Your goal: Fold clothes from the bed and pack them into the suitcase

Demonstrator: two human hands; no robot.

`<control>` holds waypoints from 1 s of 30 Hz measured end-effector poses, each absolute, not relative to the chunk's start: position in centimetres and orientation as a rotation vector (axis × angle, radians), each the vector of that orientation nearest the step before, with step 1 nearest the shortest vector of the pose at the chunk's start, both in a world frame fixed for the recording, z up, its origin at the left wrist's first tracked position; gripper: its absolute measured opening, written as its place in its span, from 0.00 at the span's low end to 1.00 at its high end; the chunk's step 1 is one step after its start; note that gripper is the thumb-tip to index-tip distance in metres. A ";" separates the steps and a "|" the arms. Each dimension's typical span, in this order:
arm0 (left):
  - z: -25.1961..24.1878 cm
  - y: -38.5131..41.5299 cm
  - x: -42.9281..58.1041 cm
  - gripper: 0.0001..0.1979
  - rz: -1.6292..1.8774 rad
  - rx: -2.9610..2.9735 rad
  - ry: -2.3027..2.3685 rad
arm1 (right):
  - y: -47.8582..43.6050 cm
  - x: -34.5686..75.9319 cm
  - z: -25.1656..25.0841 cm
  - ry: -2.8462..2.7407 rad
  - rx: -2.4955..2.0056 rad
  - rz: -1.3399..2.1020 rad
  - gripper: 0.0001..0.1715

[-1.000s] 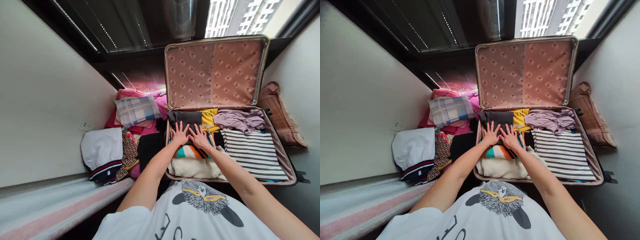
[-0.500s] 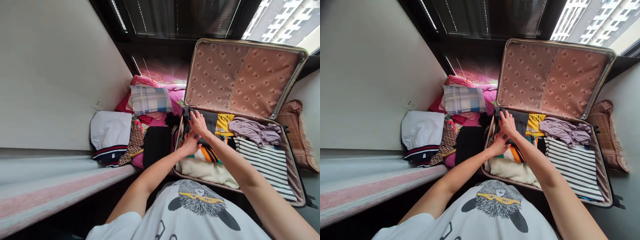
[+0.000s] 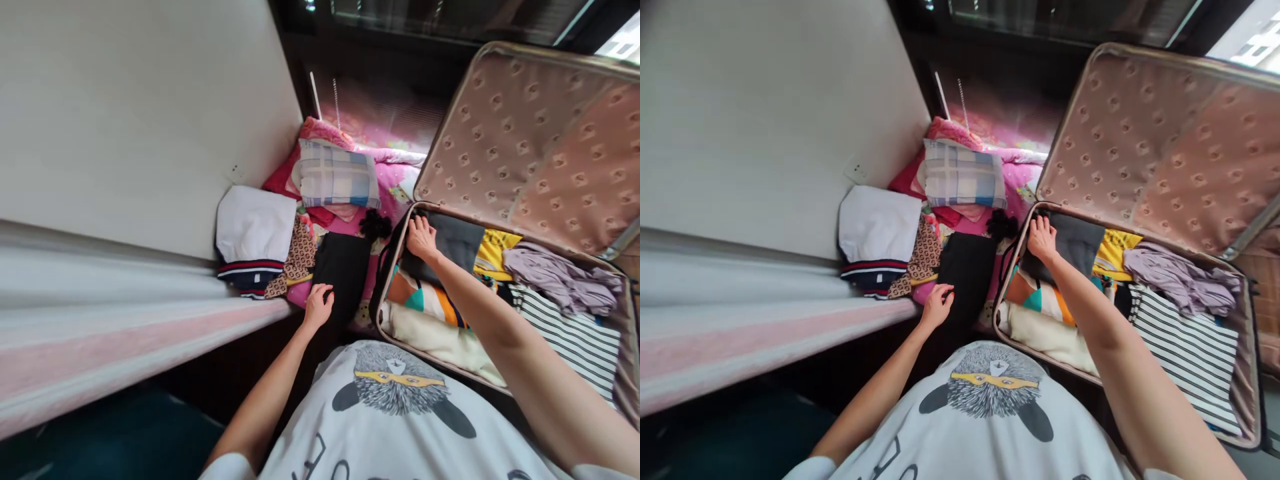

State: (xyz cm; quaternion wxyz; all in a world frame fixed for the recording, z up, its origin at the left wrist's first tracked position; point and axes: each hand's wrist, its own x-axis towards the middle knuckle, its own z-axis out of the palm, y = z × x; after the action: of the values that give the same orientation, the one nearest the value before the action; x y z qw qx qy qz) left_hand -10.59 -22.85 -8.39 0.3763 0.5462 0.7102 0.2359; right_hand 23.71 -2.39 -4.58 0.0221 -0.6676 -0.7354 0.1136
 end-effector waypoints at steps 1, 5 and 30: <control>-9.4 -23.2 -11.1 0.17 0.546 1.375 1.898 | -3.2 23.4 -4.3 -2.251 -2.063 0.342 0.35; -13.0 -24.4 -10.2 0.25 0.213 1.415 2.032 | -9.0 22.8 -3.1 -2.203 -1.984 0.295 0.35; -8.8 -18.1 -13.0 0.28 0.498 0.652 1.591 | -19.8 20.5 0.8 -1.795 -1.645 0.894 0.27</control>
State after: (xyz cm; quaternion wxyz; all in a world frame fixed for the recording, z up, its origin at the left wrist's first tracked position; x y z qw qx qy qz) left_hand -13.05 -18.09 -8.79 0.6256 0.2843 0.6933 0.2170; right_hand 20.51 -19.77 0.80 0.2704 -0.6106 -0.6664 0.3316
